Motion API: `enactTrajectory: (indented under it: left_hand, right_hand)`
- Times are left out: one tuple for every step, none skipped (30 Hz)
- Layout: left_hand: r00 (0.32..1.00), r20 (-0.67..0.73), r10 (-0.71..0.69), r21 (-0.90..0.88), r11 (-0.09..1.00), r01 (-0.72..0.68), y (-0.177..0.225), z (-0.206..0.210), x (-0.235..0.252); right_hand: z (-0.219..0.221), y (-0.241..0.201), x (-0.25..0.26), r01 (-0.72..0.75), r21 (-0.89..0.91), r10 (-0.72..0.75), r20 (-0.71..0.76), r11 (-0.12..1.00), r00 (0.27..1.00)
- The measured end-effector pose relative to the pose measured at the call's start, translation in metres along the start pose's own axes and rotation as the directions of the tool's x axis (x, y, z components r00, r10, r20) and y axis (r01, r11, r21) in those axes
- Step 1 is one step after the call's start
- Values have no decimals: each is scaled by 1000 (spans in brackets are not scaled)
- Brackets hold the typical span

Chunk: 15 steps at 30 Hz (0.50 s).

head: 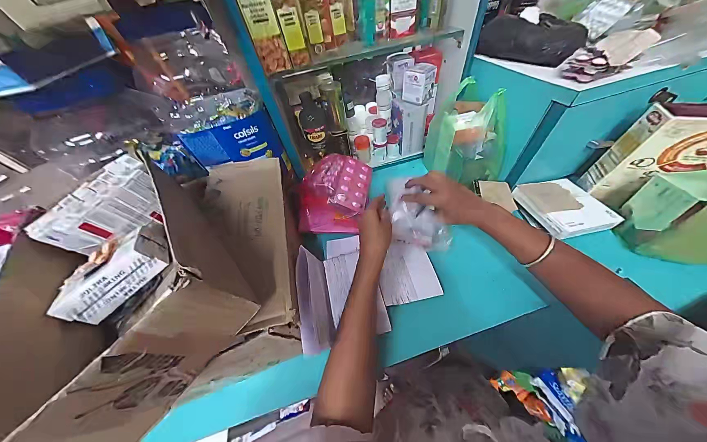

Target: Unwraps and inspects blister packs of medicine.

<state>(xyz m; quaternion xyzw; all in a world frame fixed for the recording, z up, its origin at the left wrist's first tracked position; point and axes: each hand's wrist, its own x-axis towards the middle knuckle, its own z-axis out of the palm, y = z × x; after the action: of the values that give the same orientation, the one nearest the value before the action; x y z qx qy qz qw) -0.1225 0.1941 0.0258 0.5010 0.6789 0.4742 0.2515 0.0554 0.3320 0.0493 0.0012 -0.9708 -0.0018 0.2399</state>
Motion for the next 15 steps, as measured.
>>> enactTrajectory:
  left_hand:
    - [1000, -6, 9, -23, 1000, -10, -3, -2, 1]
    - [1000, -11, 16, -79, 997, -17, -3, -4, 0]
    - [999, 4, 32, -144, 989, -31, -2, -5, -1]
    - [997, 56, 58, -201, 979, -46, 1, -6, -2]
    - [988, 124, 96, -233, 970, -65, 2, -6, -4]
    - [980, 143, 139, -234, 967, -103, 3, -4, -7]
    - [980, 102, 169, -206, 968, -146, 3, 0, -9]
    - [983, 41, 178, -163, 972, -169, 2, 2, -8]
    - [985, -15, 169, -134, 976, -170, 0, 2, -6]
    - [990, -47, 136, -131, 981, -141, -2, 2, -5]
    - [991, -79, 107, -145, 982, -118, -5, 4, -3]
    - [988, -120, 96, -151, 982, -114, -8, 5, 1]
    - [981, -167, 96, -141, 983, -120, -11, 7, 4]
    - [973, -210, 96, -125, 984, -124, -13, 8, 6]
    - [966, -244, 81, -114, 987, -111, -17, 9, 6]
  right_hand:
    - [-5, 2, -3, -89, 64, 91, -42, 994, 995]
    - [-11, 5, -5, -169, 131, 179, -62, 977, 982]
    - [-16, 8, -7, -226, 188, 243, -72, 956, 967]
    - [-20, 12, -7, -266, 231, 289, -70, 936, 955]
    - [-25, 15, -7, -296, 258, 321, -62, 920, 945]
    - [-29, 16, -5, -313, 277, 341, -58, 908, 938]
    - [-33, 17, -4, -314, 294, 344, -57, 903, 937]
    - [-35, 21, -3, -296, 301, 331, -74, 907, 941]
    - [-37, 24, -3, -289, 315, 331, -86, 904, 940]
    - [-39, 26, -5, -298, 332, 347, -98, 895, 933]
    - [-41, 26, -6, -322, 350, 380, -111, 880, 918]
    - [-42, 26, -6, -346, 378, 419, -129, 859, 899]
    - [-42, 26, -5, -374, 417, 467, -146, 828, 872]
    - [-42, 25, -5, -414, 482, 539, -153, 772, 828]
    - [-42, 24, -6, -460, 568, 637, -154, 683, 756]
